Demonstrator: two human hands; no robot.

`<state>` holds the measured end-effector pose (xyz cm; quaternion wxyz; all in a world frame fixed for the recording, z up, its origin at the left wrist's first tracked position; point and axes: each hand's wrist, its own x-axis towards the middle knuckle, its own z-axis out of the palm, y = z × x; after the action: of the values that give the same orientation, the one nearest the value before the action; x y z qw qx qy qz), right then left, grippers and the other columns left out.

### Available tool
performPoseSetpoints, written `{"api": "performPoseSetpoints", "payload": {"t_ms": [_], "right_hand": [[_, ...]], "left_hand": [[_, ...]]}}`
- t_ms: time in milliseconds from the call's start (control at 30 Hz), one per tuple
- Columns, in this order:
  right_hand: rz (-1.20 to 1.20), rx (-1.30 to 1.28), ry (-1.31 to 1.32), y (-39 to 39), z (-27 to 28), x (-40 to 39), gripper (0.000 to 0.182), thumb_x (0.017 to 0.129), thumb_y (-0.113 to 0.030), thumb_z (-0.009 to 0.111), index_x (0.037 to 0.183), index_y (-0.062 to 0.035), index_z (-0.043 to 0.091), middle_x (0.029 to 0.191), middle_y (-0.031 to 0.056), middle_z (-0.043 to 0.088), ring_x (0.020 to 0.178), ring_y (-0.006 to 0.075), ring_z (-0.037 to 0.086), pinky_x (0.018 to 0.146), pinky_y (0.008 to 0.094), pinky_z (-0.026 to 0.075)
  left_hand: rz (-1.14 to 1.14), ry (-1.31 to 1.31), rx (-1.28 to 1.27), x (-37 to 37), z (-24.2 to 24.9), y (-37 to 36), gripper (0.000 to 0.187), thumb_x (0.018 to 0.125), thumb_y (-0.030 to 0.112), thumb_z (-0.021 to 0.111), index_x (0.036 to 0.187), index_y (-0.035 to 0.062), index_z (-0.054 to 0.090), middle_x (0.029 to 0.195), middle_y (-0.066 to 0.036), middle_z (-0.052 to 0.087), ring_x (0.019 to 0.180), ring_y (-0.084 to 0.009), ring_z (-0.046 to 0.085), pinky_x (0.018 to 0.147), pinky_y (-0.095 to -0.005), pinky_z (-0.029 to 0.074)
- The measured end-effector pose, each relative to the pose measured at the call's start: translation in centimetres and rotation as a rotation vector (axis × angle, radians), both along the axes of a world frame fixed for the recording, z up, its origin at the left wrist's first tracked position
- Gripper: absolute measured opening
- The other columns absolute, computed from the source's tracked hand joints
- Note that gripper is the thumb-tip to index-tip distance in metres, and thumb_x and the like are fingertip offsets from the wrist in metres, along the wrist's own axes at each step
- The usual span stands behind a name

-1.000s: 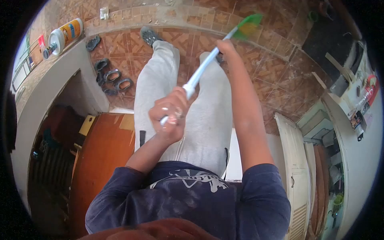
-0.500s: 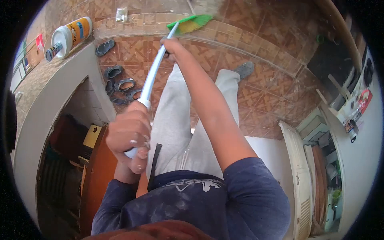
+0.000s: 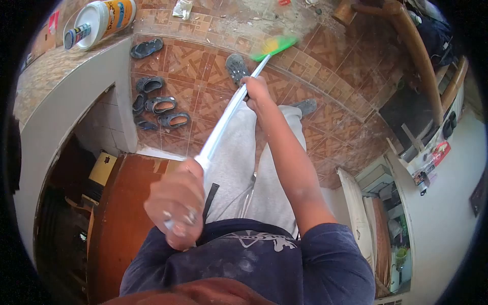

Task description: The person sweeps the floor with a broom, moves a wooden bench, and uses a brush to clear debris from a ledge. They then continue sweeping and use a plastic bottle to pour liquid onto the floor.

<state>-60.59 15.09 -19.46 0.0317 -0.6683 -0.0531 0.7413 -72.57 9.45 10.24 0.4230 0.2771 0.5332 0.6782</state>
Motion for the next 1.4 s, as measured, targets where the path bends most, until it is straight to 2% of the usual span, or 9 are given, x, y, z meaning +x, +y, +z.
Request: {"api": "performPoseSetpoints", "payload": {"t_ms": [400,600,700,767,833,867,1067,1200,1400], "right_hand": [[0.008,0.097,0.275,2.7,0.3,-19.0,0.009,0.076,-0.001,0.054,0.08,0.0009,0.046,0.059,0.007,0.046,0.045,0.0171,0.047,0.04,0.0305,0.041],[-0.31,0.286,0.064,1.6,10.1,-12.2,0.027,0.076,-0.003,0.057,0.097,-0.0026,0.041,0.075,0.0078,0.046,0.06,0.0171,0.05,0.048,0.0313,0.043],[-0.389,0.361,-0.227,-0.1,5.1,-3.2,0.025,0.076,-0.002,0.056,0.097,-0.0022,0.043,0.076,0.0089,0.049,0.061,0.0181,0.051,0.05,0.0313,0.043],[-0.339,0.313,-0.355,0.5,1.9,3.4,0.017,0.078,-0.002,0.054,0.093,0.0007,0.046,0.073,0.0102,0.051,0.061,0.0189,0.053,0.05,0.0319,0.045],[-0.234,0.26,-0.254,-0.2,-8.0,11.9,0.013,0.077,-0.005,0.054,0.084,0.0038,0.048,0.068,0.0112,0.052,0.059,0.0201,0.055,0.05,0.0334,0.047],[-0.24,0.259,-0.256,0.7,-8.7,12.2,0.013,0.077,-0.005,0.054,0.084,0.0038,0.048,0.068,0.0112,0.052,0.059,0.0201,0.055,0.05,0.0334,0.047],[0.221,0.255,-0.251,7.1,-10.9,4.7,0.031,0.074,-0.012,0.056,0.098,0.0065,0.048,0.071,0.0122,0.053,0.061,0.0219,0.056,0.054,0.0387,0.048],[0.322,0.314,-0.162,9.5,-13.4,-3.1,0.018,0.074,-0.002,0.052,0.088,0.0101,0.05,0.068,0.018,0.057,0.05,0.0243,0.057,0.035,0.0364,0.042],[0.492,0.429,0.048,10.7,-5.6,-9.0,0.017,0.074,-0.005,0.055,0.083,0.0091,0.052,0.064,0.0163,0.056,0.047,0.0226,0.056,0.036,0.0348,0.043]], "left_hand": [[0.266,0.304,0.186,-6.1,-0.9,-1.2,0.031,0.071,0.028,0.054,0.05,0.0154,0.036,0.044,0.004,0.032,0.041,-0.0109,0.033,0.052,-0.0289,0.025],[0.269,0.088,0.282,-9.4,3.8,-4.7,0.021,0.073,0.028,0.054,0.063,0.0133,0.044,0.049,0.003,0.038,0.043,-0.0098,0.036,0.049,-0.0313,0.031],[0.336,0.334,0.198,-6.7,-2.2,-5.5,0.018,0.077,0.023,0.054,0.076,0.0088,0.043,0.049,0.001,0.041,0.043,-0.0105,0.04,0.045,-0.035,0.04],[0.427,0.698,0.03,-2.7,-9.7,-7.5,0.017,0.076,0.019,0.047,0.073,0.0026,0.045,0.055,-0.007,0.044,0.051,-0.016,0.042,0.048,-0.0353,0.039],[0.021,-0.193,-0.175,-0.2,-9.5,-3.5,0.022,0.074,0.016,0.043,0.06,-0.0013,0.043,0.059,-0.011,0.045,0.058,-0.0204,0.042,0.055,-0.0335,0.035],[-0.048,-0.373,0.046,1.5,-12.5,-2.4,0.023,0.073,0.015,0.045,0.057,-0.0002,0.04,0.059,-0.011,0.044,0.056,-0.0197,0.041,0.057,-0.033,0.034],[0.14,-0.015,0.046,4.1,-13.2,-0.2,0.021,0.072,0.016,0.041,0.056,0.0049,0.033,0.055,-0.007,0.038,0.055,-0.0193,0.036,0.068,-0.0367,0.035],[0.239,-0.005,0.097,1.7,-12.3,0.5,0.02,0.073,0.017,0.037,0.058,0.0067,0.031,0.054,-0.006,0.034,0.055,-0.0181,0.034,0.073,-0.0381,0.036],[0.358,0.277,0.068,4.4,-7.3,-0.6,0.018,0.073,0.018,0.036,0.058,0.0111,0.029,0.052,-0.003,0.031,0.055,-0.0163,0.033,0.078,-0.0413,0.034]]}}
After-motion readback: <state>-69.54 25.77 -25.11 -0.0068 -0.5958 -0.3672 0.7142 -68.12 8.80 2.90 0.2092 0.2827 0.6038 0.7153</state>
